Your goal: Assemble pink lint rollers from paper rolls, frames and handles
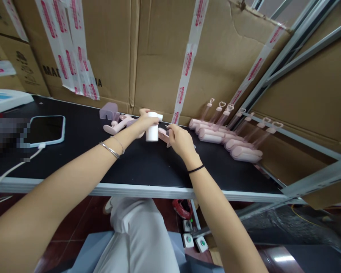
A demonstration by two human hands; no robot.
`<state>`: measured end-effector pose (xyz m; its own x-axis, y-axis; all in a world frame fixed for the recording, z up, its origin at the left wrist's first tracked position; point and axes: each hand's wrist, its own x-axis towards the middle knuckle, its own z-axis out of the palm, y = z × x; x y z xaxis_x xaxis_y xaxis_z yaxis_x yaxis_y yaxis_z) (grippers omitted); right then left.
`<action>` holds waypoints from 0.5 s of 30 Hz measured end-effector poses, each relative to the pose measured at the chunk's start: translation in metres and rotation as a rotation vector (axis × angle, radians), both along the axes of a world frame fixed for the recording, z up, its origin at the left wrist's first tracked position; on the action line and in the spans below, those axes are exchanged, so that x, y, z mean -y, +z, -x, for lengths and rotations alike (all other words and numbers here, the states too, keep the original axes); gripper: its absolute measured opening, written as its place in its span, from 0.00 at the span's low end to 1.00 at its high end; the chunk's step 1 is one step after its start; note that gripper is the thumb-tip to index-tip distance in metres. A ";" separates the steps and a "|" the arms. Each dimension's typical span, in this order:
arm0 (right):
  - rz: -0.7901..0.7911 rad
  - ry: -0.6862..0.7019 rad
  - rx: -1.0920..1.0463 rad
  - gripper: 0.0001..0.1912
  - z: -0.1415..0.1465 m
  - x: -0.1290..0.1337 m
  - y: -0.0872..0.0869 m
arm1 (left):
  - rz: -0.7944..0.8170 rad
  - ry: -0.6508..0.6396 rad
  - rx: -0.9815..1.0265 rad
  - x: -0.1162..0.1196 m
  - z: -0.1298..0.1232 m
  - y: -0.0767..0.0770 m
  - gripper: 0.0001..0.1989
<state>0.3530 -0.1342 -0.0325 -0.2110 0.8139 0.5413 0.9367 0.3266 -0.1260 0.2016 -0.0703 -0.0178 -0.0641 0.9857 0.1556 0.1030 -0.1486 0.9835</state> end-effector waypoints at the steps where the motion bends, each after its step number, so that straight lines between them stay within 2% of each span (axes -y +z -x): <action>1: 0.019 0.060 0.004 0.18 0.001 0.001 0.000 | 0.014 0.009 0.137 -0.002 0.002 0.002 0.27; 5: 0.022 0.202 -0.007 0.19 0.003 0.000 -0.004 | 0.036 -0.041 0.555 -0.005 0.003 0.003 0.10; 10: -0.018 0.190 0.002 0.18 0.002 -0.003 -0.008 | 0.118 -0.182 0.708 0.003 -0.010 0.000 0.13; 15: -0.076 0.203 -0.039 0.19 0.004 -0.002 -0.008 | 0.154 -0.196 0.737 0.006 -0.010 -0.001 0.14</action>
